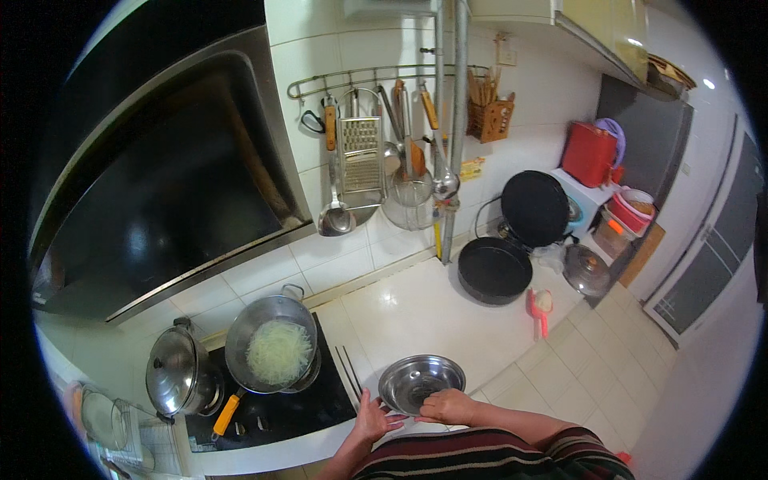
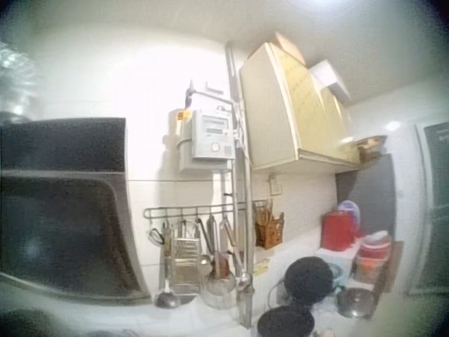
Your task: The person washes a knife and cutting board in the sink, then moves to the stove to stir boiling noodles with chopsticks. They use a strainer to transfer the cooked noodles from the pot into a metal bowl, drain the water, and return the noodles to the bowl.
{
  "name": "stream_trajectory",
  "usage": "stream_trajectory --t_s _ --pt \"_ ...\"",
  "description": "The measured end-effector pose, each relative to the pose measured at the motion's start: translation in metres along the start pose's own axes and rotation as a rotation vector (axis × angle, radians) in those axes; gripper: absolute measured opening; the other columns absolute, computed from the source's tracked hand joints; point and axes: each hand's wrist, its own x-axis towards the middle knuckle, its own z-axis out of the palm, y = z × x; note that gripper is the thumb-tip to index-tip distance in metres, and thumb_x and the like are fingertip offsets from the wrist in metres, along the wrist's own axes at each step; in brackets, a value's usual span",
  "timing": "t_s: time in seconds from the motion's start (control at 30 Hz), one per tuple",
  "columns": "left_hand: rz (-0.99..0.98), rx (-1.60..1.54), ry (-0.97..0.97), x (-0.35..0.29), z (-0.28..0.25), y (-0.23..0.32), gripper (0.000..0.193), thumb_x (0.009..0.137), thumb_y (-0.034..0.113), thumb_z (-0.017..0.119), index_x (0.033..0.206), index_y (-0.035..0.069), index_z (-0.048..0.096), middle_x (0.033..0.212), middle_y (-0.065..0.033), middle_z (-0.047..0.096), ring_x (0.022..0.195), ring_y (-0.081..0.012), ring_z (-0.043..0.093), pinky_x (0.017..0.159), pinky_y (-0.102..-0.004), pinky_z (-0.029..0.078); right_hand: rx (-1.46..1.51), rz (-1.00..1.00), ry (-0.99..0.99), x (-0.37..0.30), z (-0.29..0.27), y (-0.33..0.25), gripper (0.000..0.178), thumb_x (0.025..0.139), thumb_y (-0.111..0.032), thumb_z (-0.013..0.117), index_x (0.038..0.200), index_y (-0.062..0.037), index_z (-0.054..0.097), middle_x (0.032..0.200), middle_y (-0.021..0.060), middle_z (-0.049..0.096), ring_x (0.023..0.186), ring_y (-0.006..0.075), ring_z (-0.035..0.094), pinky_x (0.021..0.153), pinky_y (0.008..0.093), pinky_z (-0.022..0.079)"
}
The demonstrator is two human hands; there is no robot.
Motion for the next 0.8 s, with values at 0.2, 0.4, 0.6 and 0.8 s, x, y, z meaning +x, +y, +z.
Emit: stream_trajectory --t_s 0.2,0.4,0.6,0.8 --pt "0.323 0.696 0.118 0.044 -0.049 -0.019 0.039 0.079 0.016 0.055 0.114 0.008 0.041 0.107 -0.0118 0.051 0.089 -0.0304 0.058 0.070 -0.0437 0.051 0.200 -0.084 -0.258 0.012 0.003 0.057 0.030 0.083 -0.035 0.057 0.095 -0.0071 0.054 0.089 0.0119 0.055 0.084 0.0292 0.056 0.070 0.0387 0.047" --pt "0.415 0.242 0.459 0.063 -0.045 -0.034 0.038 0.079 0.011 0.054 0.115 0.008 0.042 0.105 -0.0105 0.053 0.086 -0.0257 0.059 0.066 -0.0403 0.054 0.248 0.095 -0.188 0.028 -0.051 0.150 0.040 0.083 -0.028 0.056 0.119 -0.0096 0.049 0.111 0.0163 0.054 0.101 0.0328 0.053 0.087 0.0399 0.044" --pt "0.600 0.035 0.719 0.085 -0.023 -0.050 0.028 0.079 0.003 0.050 0.106 0.003 0.046 0.091 -0.0129 0.056 0.075 -0.0278 0.062 0.057 -0.0400 0.055 0.198 0.217 0.297 0.106 -0.159 0.237 0.033 0.081 -0.017 0.057 0.113 -0.0080 0.053 0.106 0.0155 0.056 0.101 0.0319 0.053 0.085 0.0376 0.044" --pt "0.754 0.272 0.735 0.108 -0.061 -0.068 0.033 0.079 0.000 0.051 0.111 0.006 0.043 0.100 -0.0133 0.054 0.085 -0.0304 0.060 0.066 -0.0445 0.055 0.324 0.195 0.741 0.210 -0.233 0.271 0.042 0.082 -0.010 0.055 0.122 -0.0042 0.043 0.115 0.0172 0.052 0.104 0.0295 0.053 0.087 0.0365 0.044"
